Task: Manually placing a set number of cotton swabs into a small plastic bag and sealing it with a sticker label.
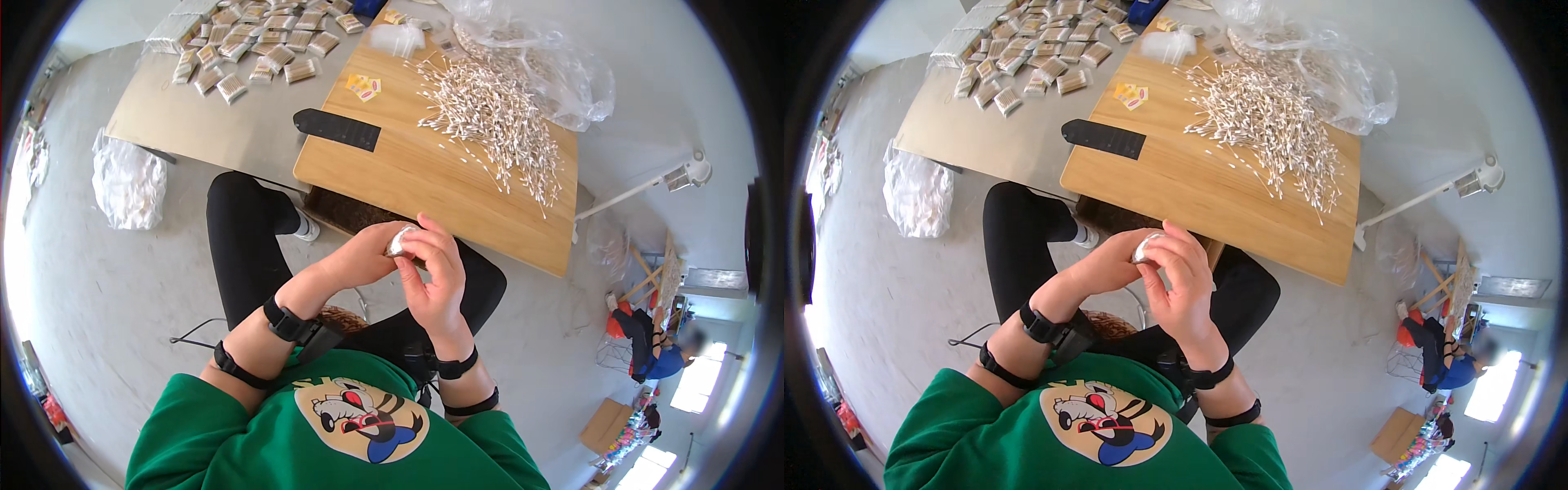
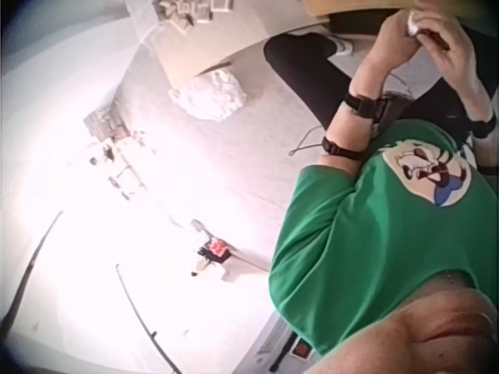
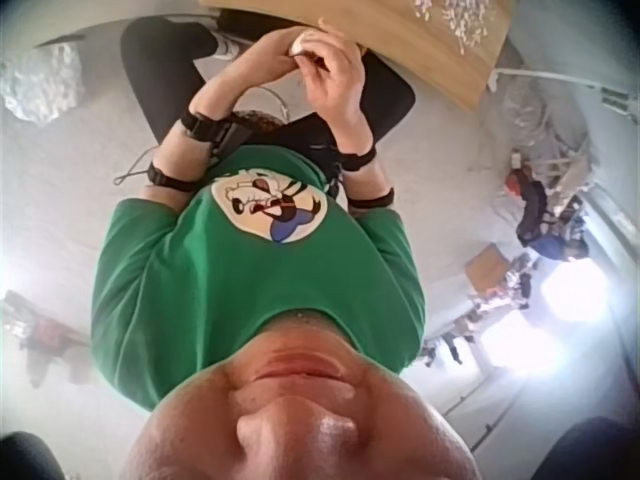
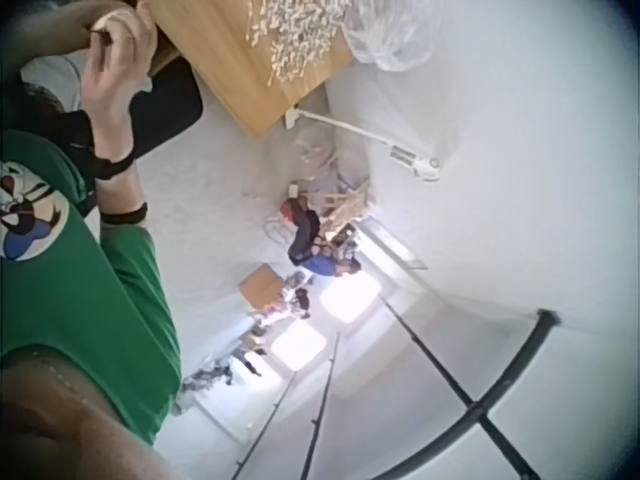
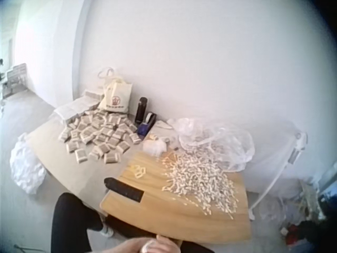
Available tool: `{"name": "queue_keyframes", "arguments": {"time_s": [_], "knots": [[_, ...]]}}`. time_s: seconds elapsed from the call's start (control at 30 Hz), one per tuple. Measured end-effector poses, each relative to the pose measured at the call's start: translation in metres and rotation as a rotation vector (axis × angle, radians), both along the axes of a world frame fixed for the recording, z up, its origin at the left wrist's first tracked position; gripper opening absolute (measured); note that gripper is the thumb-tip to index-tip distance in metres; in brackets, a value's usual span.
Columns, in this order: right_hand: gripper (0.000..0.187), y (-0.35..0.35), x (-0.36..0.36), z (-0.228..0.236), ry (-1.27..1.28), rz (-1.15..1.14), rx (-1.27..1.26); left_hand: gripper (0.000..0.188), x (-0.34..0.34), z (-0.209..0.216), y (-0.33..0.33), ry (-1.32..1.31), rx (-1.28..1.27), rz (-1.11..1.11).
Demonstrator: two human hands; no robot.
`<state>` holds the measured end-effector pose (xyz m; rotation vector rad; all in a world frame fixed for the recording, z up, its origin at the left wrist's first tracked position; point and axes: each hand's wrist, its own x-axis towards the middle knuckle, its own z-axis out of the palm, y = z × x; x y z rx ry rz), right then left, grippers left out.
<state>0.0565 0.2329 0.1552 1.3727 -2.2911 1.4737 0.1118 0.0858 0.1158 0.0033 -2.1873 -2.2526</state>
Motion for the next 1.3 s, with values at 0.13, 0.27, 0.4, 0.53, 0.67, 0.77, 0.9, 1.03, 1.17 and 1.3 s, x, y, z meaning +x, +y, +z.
{"name": "queue_keyframes", "arguments": {"time_s": [0.13,0.27,0.4,0.53,0.67,0.77,0.9,1.03,1.17,1.3], "knots": [[0.012,-0.004,-0.004,0.002,-0.041,-0.009,-0.014,0.027,-0.002,-0.001,-0.002,0.014,-0.07,-0.005],[0.014,-0.002,-0.011,-0.003,0.123,0.038,0.006,0.029,-0.001,0.0,-0.002,-0.005,-0.121,0.004],[0.016,-0.009,-0.013,0.005,0.259,0.083,0.096,0.025,0.002,-0.004,-0.003,-0.007,-0.111,0.028],[0.016,-0.014,-0.019,0.003,0.228,0.11,0.098,0.024,0.003,-0.011,-0.005,-0.093,-0.03,-0.016],[0.016,-0.018,-0.023,0.007,0.173,0.124,0.097,0.025,0.0,-0.017,-0.009,-0.104,-0.011,-0.048],[0.016,-0.019,-0.025,0.011,0.169,0.092,0.072,0.025,-0.002,-0.009,-0.01,-0.097,0.032,-0.057],[0.016,-0.017,-0.025,0.018,0.174,0.004,0.004,0.026,-0.004,0.002,-0.01,-0.118,0.146,-0.079],[0.014,-0.005,-0.034,0.029,-0.153,0.07,-0.035,0.027,-0.002,0.008,-0.013,-0.207,0.329,-0.152],[0.012,0.007,-0.055,0.027,-0.27,0.243,0.132,0.024,0.003,0.013,-0.018,-0.282,0.498,-0.258],[0.012,0.011,-0.062,0.028,-0.336,0.358,0.176,0.025,0.005,0.009,-0.016,-0.317,0.548,-0.304]]}}
